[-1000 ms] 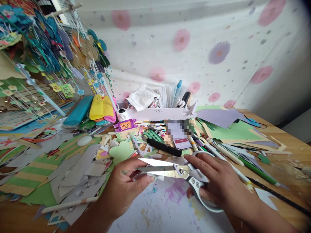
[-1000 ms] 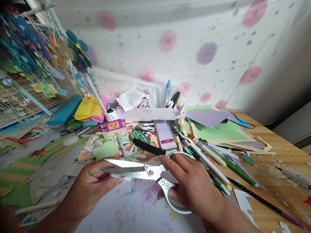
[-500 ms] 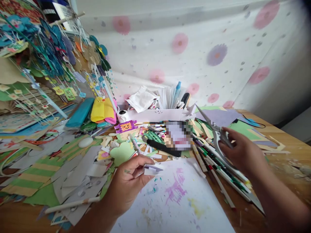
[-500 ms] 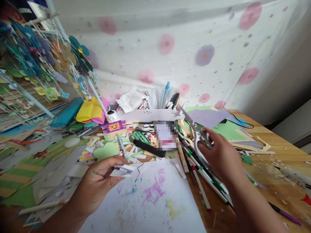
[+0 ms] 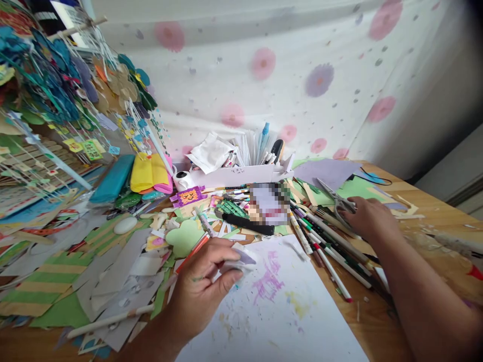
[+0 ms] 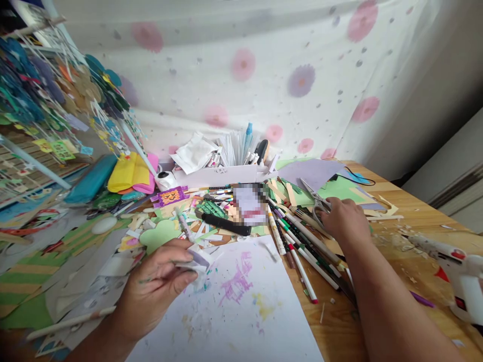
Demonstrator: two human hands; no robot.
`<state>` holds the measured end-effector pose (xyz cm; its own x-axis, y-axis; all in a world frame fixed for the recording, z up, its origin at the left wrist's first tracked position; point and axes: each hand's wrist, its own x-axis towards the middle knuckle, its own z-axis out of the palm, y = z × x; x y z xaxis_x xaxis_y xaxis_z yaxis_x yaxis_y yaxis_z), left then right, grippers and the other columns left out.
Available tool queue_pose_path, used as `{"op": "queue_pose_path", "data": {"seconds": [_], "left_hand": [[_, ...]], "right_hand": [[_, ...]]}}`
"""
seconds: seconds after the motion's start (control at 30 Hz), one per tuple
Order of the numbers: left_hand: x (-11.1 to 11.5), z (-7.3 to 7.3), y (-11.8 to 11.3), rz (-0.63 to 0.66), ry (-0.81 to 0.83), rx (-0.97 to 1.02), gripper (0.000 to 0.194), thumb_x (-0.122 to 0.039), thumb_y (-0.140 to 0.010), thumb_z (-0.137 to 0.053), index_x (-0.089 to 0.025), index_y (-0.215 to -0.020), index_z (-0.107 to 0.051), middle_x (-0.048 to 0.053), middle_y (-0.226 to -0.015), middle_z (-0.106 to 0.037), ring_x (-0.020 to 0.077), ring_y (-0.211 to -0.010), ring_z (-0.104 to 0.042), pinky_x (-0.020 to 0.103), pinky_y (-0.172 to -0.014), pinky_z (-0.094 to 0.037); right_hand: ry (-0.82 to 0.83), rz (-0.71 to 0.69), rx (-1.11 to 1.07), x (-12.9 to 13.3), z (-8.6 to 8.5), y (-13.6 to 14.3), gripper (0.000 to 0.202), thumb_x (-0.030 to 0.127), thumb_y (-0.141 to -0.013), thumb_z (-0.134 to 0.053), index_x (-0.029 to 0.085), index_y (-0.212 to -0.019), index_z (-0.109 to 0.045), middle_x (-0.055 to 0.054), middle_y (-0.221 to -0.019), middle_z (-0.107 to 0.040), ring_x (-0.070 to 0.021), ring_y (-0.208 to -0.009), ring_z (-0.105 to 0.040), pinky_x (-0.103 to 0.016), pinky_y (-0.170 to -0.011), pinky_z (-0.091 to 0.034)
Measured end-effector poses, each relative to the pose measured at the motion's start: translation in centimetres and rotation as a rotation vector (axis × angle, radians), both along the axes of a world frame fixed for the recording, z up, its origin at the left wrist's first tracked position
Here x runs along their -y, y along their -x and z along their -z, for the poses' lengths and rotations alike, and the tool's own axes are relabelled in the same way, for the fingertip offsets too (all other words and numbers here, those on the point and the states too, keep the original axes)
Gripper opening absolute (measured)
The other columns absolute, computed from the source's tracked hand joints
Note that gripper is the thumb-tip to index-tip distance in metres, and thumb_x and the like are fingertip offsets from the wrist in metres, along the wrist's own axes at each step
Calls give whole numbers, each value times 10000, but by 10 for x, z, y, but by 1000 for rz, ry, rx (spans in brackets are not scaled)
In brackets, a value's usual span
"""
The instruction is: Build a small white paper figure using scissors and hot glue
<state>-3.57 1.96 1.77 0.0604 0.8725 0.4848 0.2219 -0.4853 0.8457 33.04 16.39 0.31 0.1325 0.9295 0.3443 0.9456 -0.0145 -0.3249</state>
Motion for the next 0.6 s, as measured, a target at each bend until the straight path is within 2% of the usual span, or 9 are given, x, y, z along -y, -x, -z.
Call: {"op": "queue_pose_path", "data": {"seconds": [0.07, 0.13, 0.2, 0.23, 0.27, 0.3, 0.33, 0.43, 0.6], "left_hand": [[-1, -1, 0, -12, -39, -73, 233, -51, -752, -694, -235, -894, -671, 36, -942, -641, 158, -880, -636, 208, -734, -517], [-2, -2, -3, -15, -68, -146, 255, -43, -751, -692, -244, -905, -667, 21, -904, -654, 145, -842, -641, 198, -721, -516], [-3, -4, -7, -12, -118, -216, 289, -24, -748, -684, -250, -927, -664, 10, -885, -673, 139, -835, -647, 195, -733, -515], [-3, -6, -9, -8, -152, -246, 300, -12, -742, -683, -248, -925, -663, 6, -880, -682, 140, -846, -652, 197, -754, -515], [-3, -7, -11, -6, -184, -272, 307, 0, -736, -680, -244, -922, -662, 6, -882, -689, 140, -856, -657, 199, -771, -514], [-3, -8, -13, -8, -205, -297, 317, 14, -733, -672, -239, -924, -661, 9, -894, -695, 139, -857, -661, 199, -781, -515], [-3, -9, -15, -10, -219, -322, 327, 26, -731, -662, -234, -930, -661, 13, -907, -699, 139, -857, -665, 199, -784, -515], [-3, -9, -19, -24, -230, -392, 348, 38, -730, -644, -228, -955, -663, 25, -931, -701, 145, -862, -670, 202, -785, -520], [-4, -5, -22, -7, -205, -410, 353, 24, -746, -635, -245, -973, -663, 19, -927, -697, 145, -858, -667, 201, -785, -519]], "right_hand": [[-89, -69, -64, 12, -10, 23, 386, 389, -855, -495, 109, -1084, -629, -245, -1131, -591, -442, -1122, -531, -588, -885, -403], [-106, -215, -158, 32, -19, 57, 351, 429, -891, -474, 153, -1020, -646, -168, -1094, -632, -314, -961, -628, -463, -802, -496], [-38, -472, -274, 56, -27, 94, 330, 442, -932, -434, 205, -918, -664, -57, -881, -690, -190, -786, -658, -309, -704, -528], [39, -716, -470, 67, -29, 111, 323, 420, -937, -453, 180, -892, -664, -64, -843, -689, -182, -755, -649, -292, -677, -518], [115, -872, -634, 77, -31, 125, 312, 410, -934, -476, 168, -886, -667, -67, -833, -687, -177, -756, -642, -286, -680, -509], [181, -936, -752, 85, -32, 136, 314, 412, -929, -493, 160, -865, -670, -63, -807, -679, -169, -741, -630, -276, -665, -496], [243, -970, -879, 91, -32, 144, 310, 420, -909, -531, 151, -831, -663, -57, -771, -666, -160, -709, -612, -269, -643, -484], [368, -903, -1103, 97, -28, 154, 284, 429, -810, -666, 149, -768, -638, -19, -678, -621, -123, -613, -543, -241, -573, -444], [317, -832, -1053, 95, -22, 153, 201, 323, -766, -691, 155, -687, -612, 8, -609, -581, -97, -541, -490, -212, -505, -407]]}}
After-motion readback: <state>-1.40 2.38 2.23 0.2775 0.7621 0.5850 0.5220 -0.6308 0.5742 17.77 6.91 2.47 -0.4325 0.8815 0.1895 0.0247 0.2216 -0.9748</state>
